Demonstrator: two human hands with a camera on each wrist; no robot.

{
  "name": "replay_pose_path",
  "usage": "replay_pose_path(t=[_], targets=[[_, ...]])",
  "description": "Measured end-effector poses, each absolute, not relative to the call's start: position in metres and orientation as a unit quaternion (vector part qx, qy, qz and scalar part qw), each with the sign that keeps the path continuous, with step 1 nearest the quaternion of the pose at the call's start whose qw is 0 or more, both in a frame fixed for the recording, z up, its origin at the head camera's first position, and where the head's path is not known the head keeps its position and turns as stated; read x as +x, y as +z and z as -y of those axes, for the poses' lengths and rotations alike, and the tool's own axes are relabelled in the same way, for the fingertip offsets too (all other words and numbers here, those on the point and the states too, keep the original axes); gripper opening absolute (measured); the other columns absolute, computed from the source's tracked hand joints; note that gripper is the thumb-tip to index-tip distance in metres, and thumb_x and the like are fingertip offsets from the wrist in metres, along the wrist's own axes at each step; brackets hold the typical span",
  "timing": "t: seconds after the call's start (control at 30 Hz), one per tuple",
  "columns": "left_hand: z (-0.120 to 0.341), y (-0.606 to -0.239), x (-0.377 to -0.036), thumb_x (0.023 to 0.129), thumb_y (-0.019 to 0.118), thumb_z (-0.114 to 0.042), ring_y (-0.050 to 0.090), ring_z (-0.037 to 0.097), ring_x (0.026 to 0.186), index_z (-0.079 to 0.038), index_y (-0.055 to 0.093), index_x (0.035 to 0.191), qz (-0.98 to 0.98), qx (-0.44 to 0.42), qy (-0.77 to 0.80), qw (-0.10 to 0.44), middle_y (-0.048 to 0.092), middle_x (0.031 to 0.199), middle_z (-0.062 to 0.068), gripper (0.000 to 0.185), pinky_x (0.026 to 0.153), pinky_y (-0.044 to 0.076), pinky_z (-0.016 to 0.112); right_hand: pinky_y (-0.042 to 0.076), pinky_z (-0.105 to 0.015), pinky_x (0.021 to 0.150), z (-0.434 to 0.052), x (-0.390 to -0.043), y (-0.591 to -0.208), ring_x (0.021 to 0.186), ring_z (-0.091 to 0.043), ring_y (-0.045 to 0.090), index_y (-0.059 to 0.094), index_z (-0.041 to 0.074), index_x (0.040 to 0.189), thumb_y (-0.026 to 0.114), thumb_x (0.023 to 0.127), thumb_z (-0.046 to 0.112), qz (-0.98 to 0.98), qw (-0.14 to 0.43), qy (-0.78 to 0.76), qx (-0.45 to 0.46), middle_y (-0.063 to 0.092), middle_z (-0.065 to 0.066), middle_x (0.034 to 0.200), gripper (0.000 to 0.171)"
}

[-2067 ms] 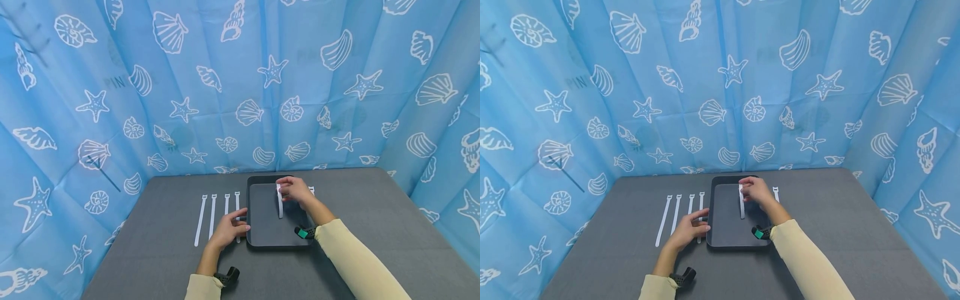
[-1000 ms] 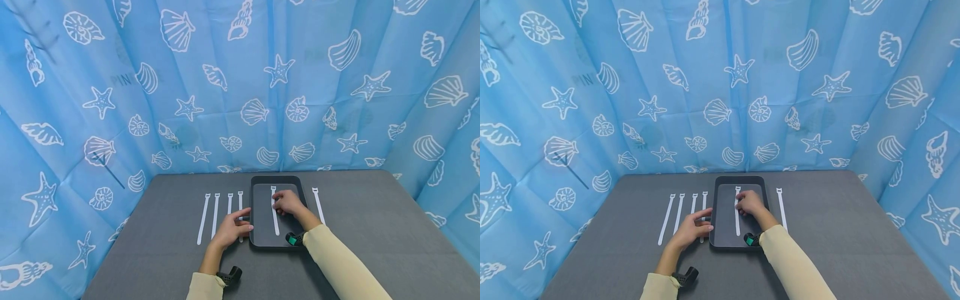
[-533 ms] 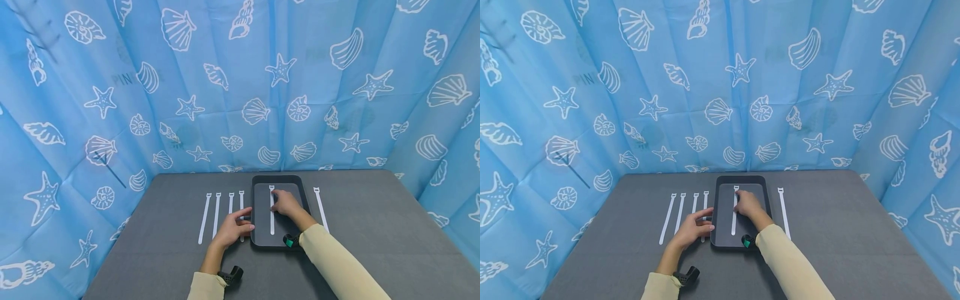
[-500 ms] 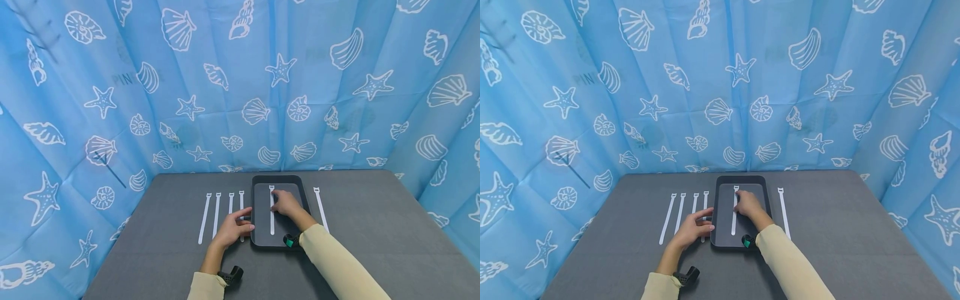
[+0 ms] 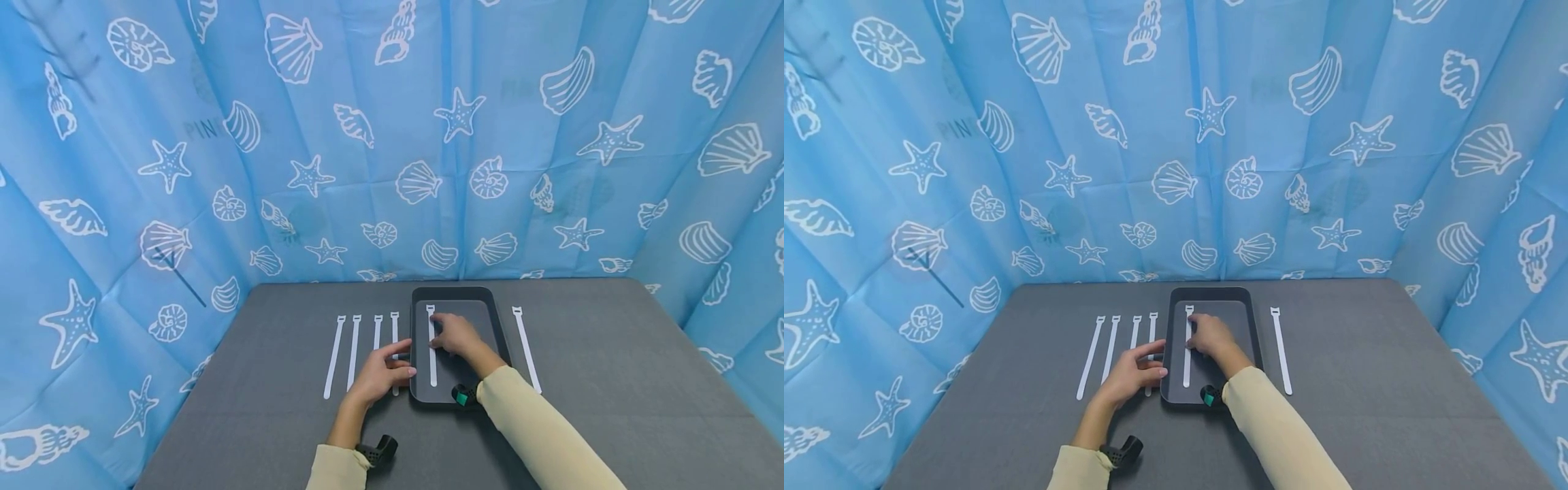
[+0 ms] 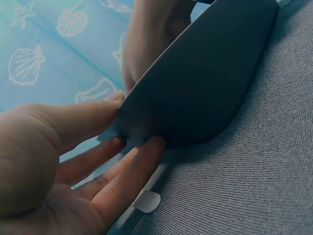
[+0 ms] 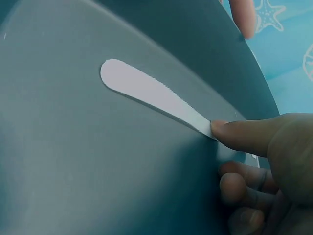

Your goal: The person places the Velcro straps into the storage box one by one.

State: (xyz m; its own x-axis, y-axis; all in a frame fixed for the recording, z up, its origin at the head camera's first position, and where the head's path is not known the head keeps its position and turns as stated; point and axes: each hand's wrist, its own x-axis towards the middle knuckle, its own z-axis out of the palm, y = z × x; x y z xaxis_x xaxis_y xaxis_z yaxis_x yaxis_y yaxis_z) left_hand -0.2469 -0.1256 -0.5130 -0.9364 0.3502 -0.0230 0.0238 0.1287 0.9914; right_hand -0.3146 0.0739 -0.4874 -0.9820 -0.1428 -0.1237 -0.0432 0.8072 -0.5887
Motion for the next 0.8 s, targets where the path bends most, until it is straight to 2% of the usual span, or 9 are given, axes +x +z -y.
replay_pose_path(t=[0.27,0.5,0.8], targets=[[0.125,-0.517,-0.248,0.088,0.072,-0.006,0.064,0.022,0.101,-0.01,0.05,0.142,-0.749,0.13,0.639,0.121,0.052,0.136,0.014,0.059,0.077,0.057,0.035,0.044,-0.027,0.04,-0.062,-0.313,-0.489,0.043,-0.016,0.056,0.055,0.011,0.138,0.079,0.081,0.015,-0.941,0.09,-0.323,-0.049,0.066,-0.017,0.107,0.062],[0.125,-0.51,-0.246,0.088,0.07,-0.003,0.063,0.024,0.102,-0.009,0.05,0.142,-0.75,0.123,0.637,0.128,0.051,0.137,0.016,0.058,0.078,0.057,0.036,0.046,-0.028,0.042,-0.056,-0.313,-0.488,0.045,-0.017,0.057,0.055,0.014,0.138,0.079,0.082,0.017,-0.938,0.097,-0.329,-0.047,0.061,-0.017,0.12,0.062],[0.126,-0.515,-0.248,0.089,0.07,-0.005,0.063,0.024,0.101,-0.012,0.051,0.142,-0.75,0.122,0.638,0.126,0.051,0.137,0.014,0.057,0.078,0.057,0.036,0.046,-0.028,0.043,-0.057,-0.316,-0.49,0.046,-0.016,0.057,0.055,0.015,0.139,0.079,0.082,0.019,-0.934,0.095,-0.339,-0.058,0.06,-0.018,0.124,0.063]])
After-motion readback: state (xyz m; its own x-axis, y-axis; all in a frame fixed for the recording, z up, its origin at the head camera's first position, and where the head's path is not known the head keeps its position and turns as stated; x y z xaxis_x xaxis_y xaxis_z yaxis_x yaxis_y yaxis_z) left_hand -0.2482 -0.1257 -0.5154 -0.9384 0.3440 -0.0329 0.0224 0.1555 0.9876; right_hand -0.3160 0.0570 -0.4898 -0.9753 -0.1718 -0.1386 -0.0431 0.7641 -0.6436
